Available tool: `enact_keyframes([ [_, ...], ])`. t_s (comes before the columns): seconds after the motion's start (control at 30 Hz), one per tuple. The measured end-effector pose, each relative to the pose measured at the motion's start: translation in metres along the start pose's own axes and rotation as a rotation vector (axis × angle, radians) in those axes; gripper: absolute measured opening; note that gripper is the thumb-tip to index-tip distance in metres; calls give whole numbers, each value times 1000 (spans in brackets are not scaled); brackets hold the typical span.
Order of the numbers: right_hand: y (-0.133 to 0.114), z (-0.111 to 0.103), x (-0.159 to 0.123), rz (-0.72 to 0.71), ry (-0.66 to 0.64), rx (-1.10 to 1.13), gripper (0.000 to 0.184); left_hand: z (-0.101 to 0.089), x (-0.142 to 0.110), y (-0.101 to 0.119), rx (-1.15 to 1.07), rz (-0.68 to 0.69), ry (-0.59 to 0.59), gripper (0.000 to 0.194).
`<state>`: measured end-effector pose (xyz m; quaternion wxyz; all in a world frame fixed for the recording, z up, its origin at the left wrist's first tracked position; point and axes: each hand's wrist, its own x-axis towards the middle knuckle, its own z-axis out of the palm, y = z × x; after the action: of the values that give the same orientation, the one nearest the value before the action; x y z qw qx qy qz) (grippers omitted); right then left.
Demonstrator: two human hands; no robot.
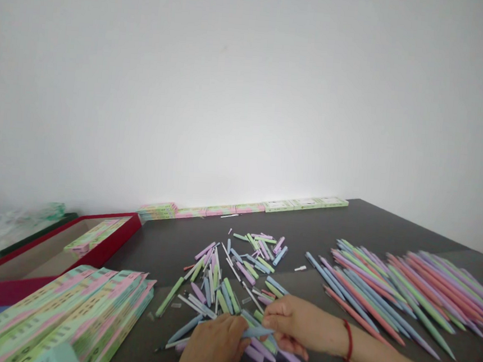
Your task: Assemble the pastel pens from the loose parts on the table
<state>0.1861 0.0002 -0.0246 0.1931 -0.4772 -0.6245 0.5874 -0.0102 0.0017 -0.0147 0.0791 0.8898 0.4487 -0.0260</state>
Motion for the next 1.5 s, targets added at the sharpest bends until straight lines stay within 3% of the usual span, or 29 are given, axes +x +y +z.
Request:
enact_keyframes([
  [0.1, 1, -2, -2, -64, 4, -3, 9, -3, -1, 1, 1, 18, -16, 18],
  [0.17, 0, -4, -4, -130, 23, -57, 17, -4, -1, 1, 2, 18, -7, 19],
  [0.27, 0, -4, -5, -139, 32, -125, 5, -4, -1, 0, -13, 11, -4, 20],
  [0.4, -1, -3, -4, -45, -46, -94, 29, -2, -1, -1, -25, 37, -2, 19],
  [0.47, -1, -4, -4, -64, -56, -99, 28, -1, 0, 0, -7, 41, 0, 18],
  [0.53, -1, -5, -5, -153, -3, -146, 13, 0, 0, 0, 9, 28, 3, 18],
  [0.63, -2, -6, -5, -232, 70, -190, 12, 1, 1, -1, 16, 11, 9, 22],
  [0.7, -1, -5, -4, -199, 71, -172, 4, 2, 0, -2, -5, 9, 18, 22],
  [0.83, 0, -2, -2, -97, 9, -84, 19, 2, -1, -2, -35, -4, 37, 21],
  [0.93, 0, -3, -2, -77, -60, -64, 16, 0, -1, 1, 18, -8, -2, 18],
  [1.0, -2, -4, -4, -136, -46, -145, 8, -1, 0, 2, 28, -14, -22, 20],
  [1.07, -6, -4, -7, -219, 32, -290, 13, -1, 1, 2, 15, -14, -39, 22],
  [1.13, -10, -2, -10, -280, 118, -453, 6, 0, 1, 1, -10, -17, -41, 23],
  [1.33, -13, 1, -14, -331, 216, -837, 27, 2, -1, -4, -136, -55, 26, 31],
  [1.5, -9, 0, -11, -461, 288, -1051, 21, 2, -5, -6, -202, 14, 52, 40],
])
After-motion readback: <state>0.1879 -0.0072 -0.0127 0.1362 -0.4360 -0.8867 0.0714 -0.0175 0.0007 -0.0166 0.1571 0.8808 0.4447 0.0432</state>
